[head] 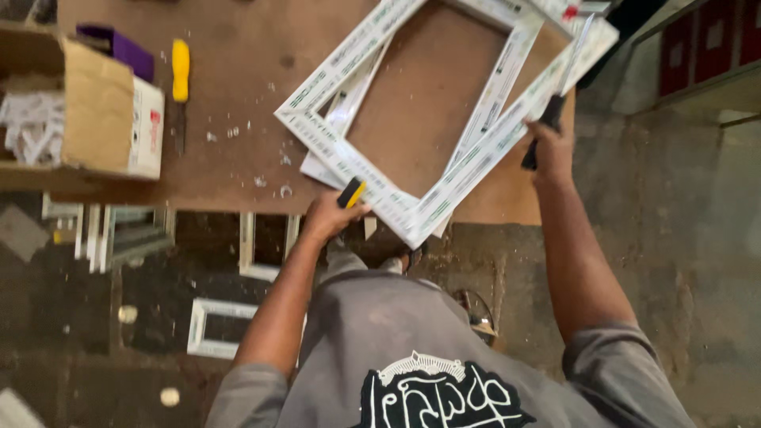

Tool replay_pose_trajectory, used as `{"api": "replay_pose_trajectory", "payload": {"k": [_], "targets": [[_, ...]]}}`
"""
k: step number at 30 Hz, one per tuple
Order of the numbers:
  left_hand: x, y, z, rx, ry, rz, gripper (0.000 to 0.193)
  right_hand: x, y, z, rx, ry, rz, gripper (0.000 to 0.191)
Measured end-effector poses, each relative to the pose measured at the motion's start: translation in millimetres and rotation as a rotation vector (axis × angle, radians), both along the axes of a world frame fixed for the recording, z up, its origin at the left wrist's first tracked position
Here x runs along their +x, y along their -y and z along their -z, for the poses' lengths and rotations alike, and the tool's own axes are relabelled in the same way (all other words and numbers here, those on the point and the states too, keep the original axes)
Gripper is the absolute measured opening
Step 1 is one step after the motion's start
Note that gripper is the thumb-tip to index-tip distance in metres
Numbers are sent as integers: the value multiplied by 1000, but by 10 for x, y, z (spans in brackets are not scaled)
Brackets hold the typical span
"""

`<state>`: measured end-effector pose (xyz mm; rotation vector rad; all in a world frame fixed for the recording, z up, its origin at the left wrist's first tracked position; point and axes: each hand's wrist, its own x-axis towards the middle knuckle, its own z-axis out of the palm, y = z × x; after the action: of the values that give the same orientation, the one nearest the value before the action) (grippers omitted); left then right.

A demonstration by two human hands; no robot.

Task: The person assembles a white window frame on a workbench. They use a hammer and a chisel to tap the frame corners together, then rotate the frame to work on different sides. The person repeats this process for multiple frames, occasionally picking up new pieces from a nearby box.

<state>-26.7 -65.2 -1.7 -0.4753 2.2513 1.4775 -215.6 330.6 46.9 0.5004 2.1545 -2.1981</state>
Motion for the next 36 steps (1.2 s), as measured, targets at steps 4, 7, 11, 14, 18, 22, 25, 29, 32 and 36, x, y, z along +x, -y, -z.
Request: {"api": "replay_pose_trajectory", "payload": {"k": [4,7,11,14,18,22,25,29,32,36], "targets": [[-6,-111,-225,-439,-107,21,55,147,9,199,-85,-2,68,27],[-134,-50,-411,-613,-295,132,47,678,246,429,-251,59,27,23],[-380,-159,-537,-744,-519,306,48,1515,539,584,-1,-10,-140,24],[-745,-265,-442,-785,-481,445,44,1663,544,555,437,-263,-320,27],[-1114,-270,-201,-688,-384,446,51,1469,473,534,1158,-501,-254,28],[-1236,-130,-107,-624,-349,442,56,1179,538,558,422,-192,30,24],[-1237,-28,-190,-516,-411,436,60,989,556,454,-223,169,223,28],[-1315,67,-431,-562,-265,546,56,867,488,218,-405,315,286,28],[-1381,233,-641,-550,-282,502,52,993,517,141,-310,269,294,27],[-1436,536,-765,-689,-53,550,53,1273,776,320,-401,231,264,26]]}}
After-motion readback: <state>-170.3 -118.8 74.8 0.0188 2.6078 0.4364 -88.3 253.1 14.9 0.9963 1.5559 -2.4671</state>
